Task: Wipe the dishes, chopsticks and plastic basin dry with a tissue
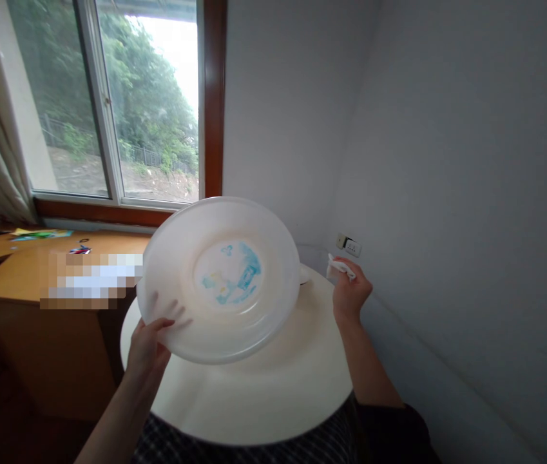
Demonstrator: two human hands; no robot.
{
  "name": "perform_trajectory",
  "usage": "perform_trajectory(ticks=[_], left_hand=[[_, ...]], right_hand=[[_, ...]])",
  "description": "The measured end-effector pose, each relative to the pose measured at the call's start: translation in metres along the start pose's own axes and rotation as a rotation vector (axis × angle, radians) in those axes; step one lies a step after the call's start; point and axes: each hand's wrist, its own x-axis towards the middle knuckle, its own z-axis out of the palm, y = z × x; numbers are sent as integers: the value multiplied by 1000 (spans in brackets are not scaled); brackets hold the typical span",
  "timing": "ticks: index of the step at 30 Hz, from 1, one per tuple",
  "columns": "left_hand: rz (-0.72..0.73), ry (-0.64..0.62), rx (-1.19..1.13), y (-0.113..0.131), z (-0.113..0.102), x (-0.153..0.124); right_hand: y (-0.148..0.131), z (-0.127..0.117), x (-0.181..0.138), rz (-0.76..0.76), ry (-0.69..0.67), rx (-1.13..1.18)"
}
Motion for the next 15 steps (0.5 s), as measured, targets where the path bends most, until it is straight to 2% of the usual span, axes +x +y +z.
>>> perform_trajectory(ticks=[2,4,7,12,15], left_hand=[[-70,-35,-20,-5,-3,2],[-123,-35,-43,-9,-3,2],[-185,-31,-73,-18,-2,1],[-156,24,-55,-42,-3,8],[-88,51,44,-58,-5,16]], right_hand=[[-6,8,-16,198,-74,156],[-19,16,-41,212,-207,296],[-47,22,-84,73,-360,421],[-83,21,-126,-382,-393,475],[-93,21,-136,-562,-378,496]])
